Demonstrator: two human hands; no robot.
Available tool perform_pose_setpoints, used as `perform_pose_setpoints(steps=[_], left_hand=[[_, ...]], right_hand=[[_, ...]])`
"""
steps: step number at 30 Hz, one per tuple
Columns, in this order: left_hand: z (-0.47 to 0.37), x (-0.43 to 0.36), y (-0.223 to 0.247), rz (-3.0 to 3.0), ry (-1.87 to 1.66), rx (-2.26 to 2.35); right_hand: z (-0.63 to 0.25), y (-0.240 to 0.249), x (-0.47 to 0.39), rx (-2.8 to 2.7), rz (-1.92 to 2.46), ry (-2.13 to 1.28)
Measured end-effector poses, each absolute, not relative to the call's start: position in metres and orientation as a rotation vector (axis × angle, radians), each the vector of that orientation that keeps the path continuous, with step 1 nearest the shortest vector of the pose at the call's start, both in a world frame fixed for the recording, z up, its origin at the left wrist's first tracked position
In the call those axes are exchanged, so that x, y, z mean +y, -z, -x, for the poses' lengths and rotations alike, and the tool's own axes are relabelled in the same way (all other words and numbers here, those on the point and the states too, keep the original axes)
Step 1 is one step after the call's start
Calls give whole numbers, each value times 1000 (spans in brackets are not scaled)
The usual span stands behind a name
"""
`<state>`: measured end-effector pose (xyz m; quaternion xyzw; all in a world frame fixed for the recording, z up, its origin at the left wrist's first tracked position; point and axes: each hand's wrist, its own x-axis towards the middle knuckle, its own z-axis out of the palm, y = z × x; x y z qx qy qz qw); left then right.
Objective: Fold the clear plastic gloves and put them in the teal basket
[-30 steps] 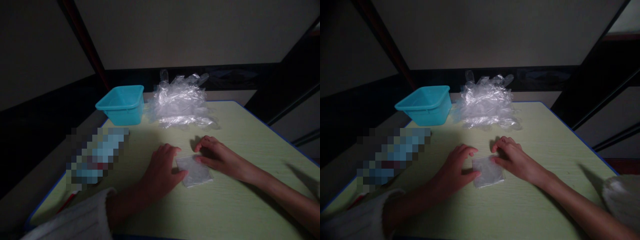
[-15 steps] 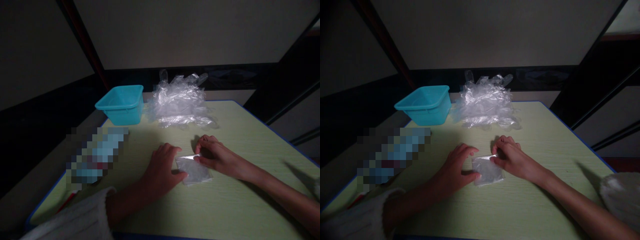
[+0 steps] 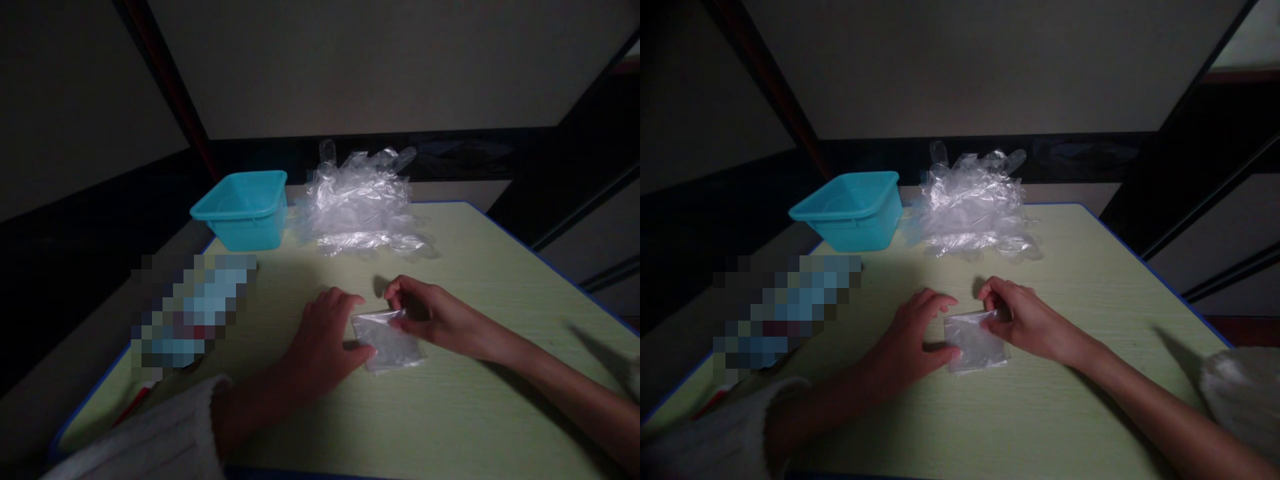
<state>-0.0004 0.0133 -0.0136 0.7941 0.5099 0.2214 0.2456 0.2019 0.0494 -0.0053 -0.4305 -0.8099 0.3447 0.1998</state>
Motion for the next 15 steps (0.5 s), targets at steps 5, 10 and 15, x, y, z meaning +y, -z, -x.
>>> perform_pose_setpoints(steps=[5,10,15], left_hand=[[0,13,12,-2160,-607,1388],[0,14,14,-2155,-615,1378],[0,16,17,-2062,-732,1303]], right_hand=[[-200,4,49,-2304,1268,-940],[-198,0,48,-2373,1217,-853],[-194,-1,48,-2187,1113,-1065]])
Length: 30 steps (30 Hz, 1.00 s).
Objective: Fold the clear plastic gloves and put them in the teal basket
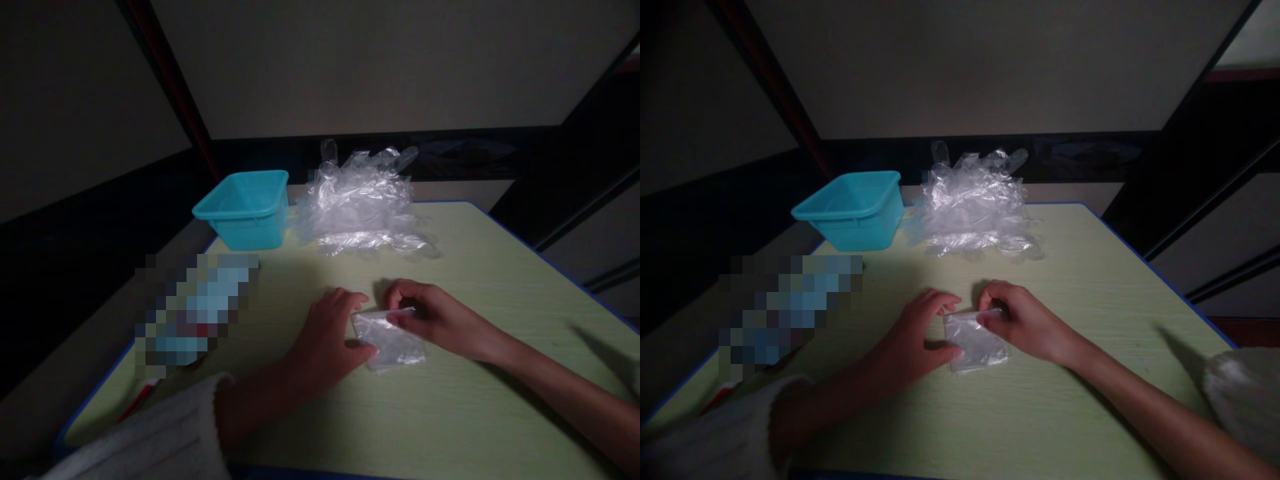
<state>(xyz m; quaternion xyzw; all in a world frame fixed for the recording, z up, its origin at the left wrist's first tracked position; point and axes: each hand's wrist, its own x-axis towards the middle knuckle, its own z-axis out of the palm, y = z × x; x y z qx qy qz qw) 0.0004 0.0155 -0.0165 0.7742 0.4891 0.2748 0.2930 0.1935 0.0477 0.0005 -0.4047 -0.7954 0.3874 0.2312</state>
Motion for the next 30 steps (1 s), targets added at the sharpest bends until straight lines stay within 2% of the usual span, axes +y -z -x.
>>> perform_pose_setpoints(steps=[3,7,13,30], left_hand=[[-2,17,15,-1852,-805,1257],[-4,21,8,-1548,-807,1163],[-6,22,5,-1291,-793,1115],[-5,18,7,-1306,-846,1050]], right_hand=[[-189,0,46,-1967,1060,-1292],[-183,0,43,-1740,1062,-1399],[-178,-2,41,-1548,1126,-1423],[-179,-2,40,-1424,1202,-1339]])
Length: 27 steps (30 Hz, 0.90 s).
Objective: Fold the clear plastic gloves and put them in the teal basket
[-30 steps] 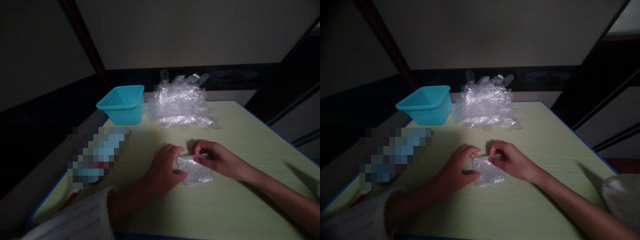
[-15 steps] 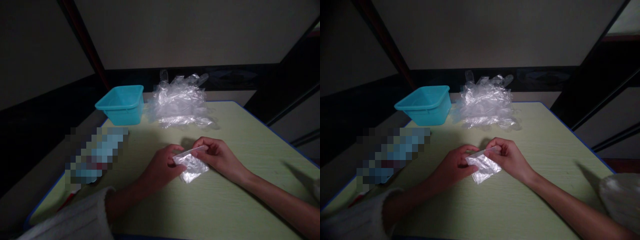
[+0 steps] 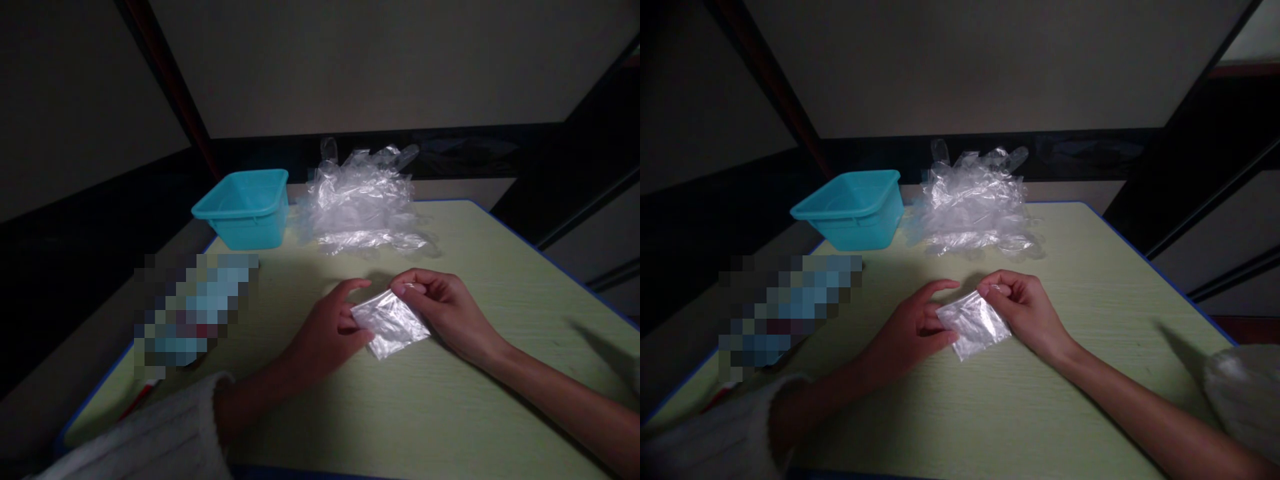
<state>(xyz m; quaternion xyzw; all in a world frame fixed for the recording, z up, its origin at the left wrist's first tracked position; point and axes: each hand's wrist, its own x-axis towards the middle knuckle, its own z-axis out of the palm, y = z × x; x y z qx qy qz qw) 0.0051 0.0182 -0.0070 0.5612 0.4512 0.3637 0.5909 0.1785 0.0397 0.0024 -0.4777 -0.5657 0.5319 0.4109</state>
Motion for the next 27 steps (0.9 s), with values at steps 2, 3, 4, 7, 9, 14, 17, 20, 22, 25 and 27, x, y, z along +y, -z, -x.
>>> perform_pose_setpoints(steps=[2,3,4,7,9,14,17,20,22,25,27], left_hand=[[-5,17,6,-1308,-880,1002],[-5,17,4,-1316,-889,987],[-5,17,3,-1330,-890,982],[-5,16,0,-1382,-855,1006],[-5,16,-1,-1417,-822,1038],[-4,17,1,-1477,-749,1089],[-4,17,4,-1486,-722,1068],[-4,17,6,-1480,-694,1028],[-4,17,5,-1471,-660,1019],[-4,16,4,-1476,-608,1000],[-3,16,4,-1500,-585,995]], right_hand=[[-179,-3,40,-1395,1209,-1321],[-179,-3,40,-1378,1210,-1317],[-179,-3,39,-1365,1209,-1316],[-179,-3,39,-1355,1209,-1308],[-178,-3,38,-1364,1212,-1311],[-177,-4,37,-1381,1215,-1320],[-177,-5,38,-1397,1206,-1340],[-177,-5,38,-1433,1169,-1360],[-177,-5,39,-1466,1133,-1369],[-177,-5,39,-1520,1093,-1359],[-177,-5,39,-1559,1085,-1349]])
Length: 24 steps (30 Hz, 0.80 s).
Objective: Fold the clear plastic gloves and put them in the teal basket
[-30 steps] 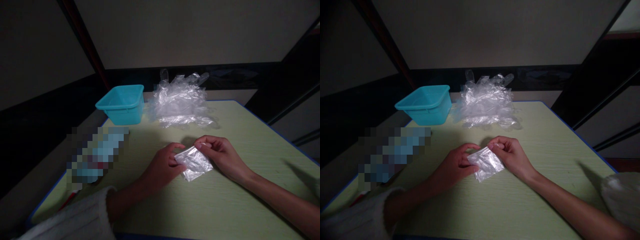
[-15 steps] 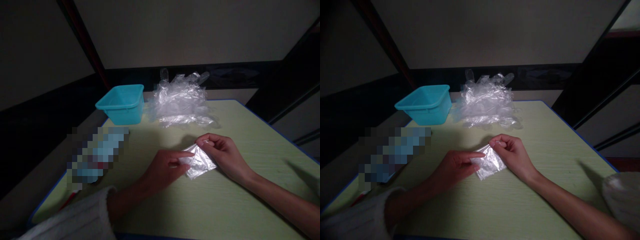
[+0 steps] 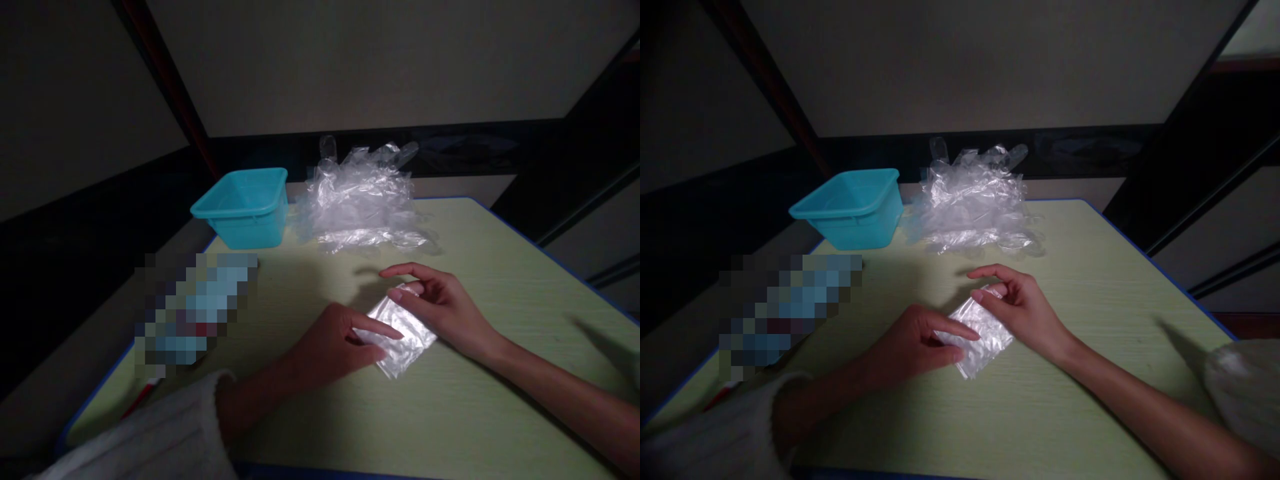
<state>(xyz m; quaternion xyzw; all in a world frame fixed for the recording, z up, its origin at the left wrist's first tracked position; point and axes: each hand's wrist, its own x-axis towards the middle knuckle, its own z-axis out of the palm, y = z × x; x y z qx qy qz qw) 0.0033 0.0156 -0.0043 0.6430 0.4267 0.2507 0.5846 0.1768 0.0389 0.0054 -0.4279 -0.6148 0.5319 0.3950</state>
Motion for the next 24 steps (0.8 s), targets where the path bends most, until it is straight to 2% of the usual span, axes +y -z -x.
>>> perform_pose_setpoints(steps=[10,18,24], left_hand=[[-2,16,6,-1467,-592,995],[-3,19,-1,-1393,-770,1017],[-3,23,-5,-1318,-939,1092]], right_hand=[[-182,-2,42,-1497,1041,-1540],[-180,-5,44,-1351,1051,-1536],[-180,1,41,-1404,842,-1612]])
